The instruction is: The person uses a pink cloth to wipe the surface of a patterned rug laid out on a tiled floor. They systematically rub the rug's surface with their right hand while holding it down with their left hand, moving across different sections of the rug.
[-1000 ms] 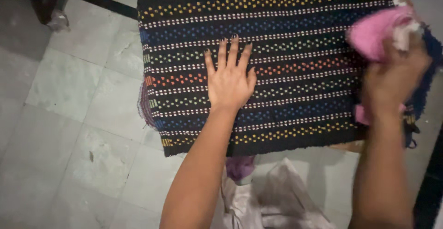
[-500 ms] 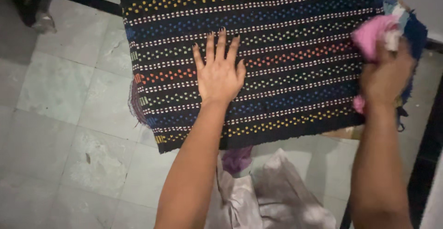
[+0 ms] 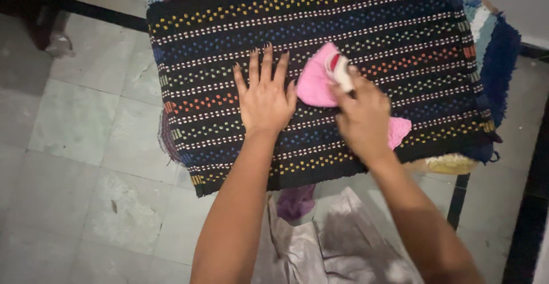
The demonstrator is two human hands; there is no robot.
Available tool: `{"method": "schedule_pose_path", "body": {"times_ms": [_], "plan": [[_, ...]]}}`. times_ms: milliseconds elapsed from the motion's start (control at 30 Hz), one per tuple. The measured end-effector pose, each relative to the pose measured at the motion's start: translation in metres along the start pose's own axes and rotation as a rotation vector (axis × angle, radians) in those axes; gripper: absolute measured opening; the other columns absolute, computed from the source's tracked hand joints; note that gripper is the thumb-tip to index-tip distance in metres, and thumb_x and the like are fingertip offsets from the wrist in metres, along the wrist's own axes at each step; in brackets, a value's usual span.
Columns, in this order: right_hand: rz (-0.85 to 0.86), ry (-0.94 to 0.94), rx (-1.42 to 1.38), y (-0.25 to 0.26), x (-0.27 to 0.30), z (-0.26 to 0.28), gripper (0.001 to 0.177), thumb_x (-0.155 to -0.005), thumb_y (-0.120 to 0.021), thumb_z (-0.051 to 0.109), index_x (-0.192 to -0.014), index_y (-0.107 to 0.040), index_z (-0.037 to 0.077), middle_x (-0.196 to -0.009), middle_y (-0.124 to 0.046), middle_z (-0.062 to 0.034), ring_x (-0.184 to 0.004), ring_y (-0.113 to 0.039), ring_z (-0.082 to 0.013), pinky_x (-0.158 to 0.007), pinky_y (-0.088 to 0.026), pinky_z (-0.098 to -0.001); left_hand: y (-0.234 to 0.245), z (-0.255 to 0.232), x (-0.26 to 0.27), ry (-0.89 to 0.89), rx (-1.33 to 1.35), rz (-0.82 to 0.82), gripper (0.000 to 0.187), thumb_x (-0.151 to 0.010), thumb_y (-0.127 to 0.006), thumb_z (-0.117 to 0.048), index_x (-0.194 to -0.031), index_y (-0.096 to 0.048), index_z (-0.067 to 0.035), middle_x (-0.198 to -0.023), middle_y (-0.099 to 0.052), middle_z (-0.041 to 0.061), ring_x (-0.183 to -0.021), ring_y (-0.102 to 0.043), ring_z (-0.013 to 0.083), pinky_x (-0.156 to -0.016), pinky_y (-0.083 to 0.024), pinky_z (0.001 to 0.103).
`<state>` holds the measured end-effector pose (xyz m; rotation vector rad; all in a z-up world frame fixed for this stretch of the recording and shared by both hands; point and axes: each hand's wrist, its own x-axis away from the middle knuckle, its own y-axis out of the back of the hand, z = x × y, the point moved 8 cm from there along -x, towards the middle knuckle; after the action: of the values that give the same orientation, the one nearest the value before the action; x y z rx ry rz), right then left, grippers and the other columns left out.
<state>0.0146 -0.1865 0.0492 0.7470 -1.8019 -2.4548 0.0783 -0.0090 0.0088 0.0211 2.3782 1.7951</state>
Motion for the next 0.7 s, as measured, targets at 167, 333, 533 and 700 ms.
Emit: {"method": "schedule_pose_path", "body": {"times_ms": [167,333,533,700], "plan": [[-0.008,-0.269,0.084,0.034,0.054,-0.169,0.041,-0.09,-0.063,-0.003,-0.129,-0.072,0.007,-0.139,-0.064,-0.0204,-0.118,-0.061,-0.0384,-0.105,-0.052,-0.0455,-0.003,0.002,0.003,0.001,0.026,-0.023,0.059,-0.096,-0.053,-0.043,-0.151,-0.047,-0.023,-0.161,-0.038,0.007,-0.152,-0.028,0.0312,-0.123,-0.014,0.063],[-0.233,-0.329,0.187,0.065,0.064,-0.226,0.048,-0.084,-0.054,-0.008,-0.129,-0.067,0.001,-0.153,-0.052,-0.0305,-0.139,-0.051,-0.0443,-0.124,-0.044,-0.0488,-0.003,0.002,0.003,0.005,0.033,-0.045,0.059,-0.095,-0.052,-0.042,-0.151,-0.048,-0.023,-0.162,-0.039,0.008,-0.151,-0.028,0.0308,-0.122,-0.015,0.063],[-0.101,-0.144,0.018,-0.016,-0.011,-0.053,0.058,-0.083,-0.062,-0.001,-0.139,-0.07,0.011,-0.153,-0.052,-0.0231,-0.133,-0.051,-0.0432,-0.114,-0.041,-0.0512,0.001,0.001,0.003,0.0,-0.006,-0.049,0.059,-0.094,-0.052,-0.042,-0.15,-0.049,-0.023,-0.161,-0.04,0.008,-0.151,-0.03,0.0311,-0.123,-0.015,0.063],[-0.136,-0.108,0.22,-0.027,-0.022,0.011,0.055,-0.083,-0.069,0.009,-0.137,-0.067,0.017,-0.151,-0.052,-0.0186,-0.124,-0.051,-0.041,-0.1,-0.043,-0.0537,0.002,0.002,0.004,-0.004,0.03,-0.083,0.059,-0.092,-0.054,-0.042,-0.148,-0.052,-0.022,-0.158,-0.042,0.009,-0.149,-0.032,0.0321,-0.122,-0.016,0.064]]}}
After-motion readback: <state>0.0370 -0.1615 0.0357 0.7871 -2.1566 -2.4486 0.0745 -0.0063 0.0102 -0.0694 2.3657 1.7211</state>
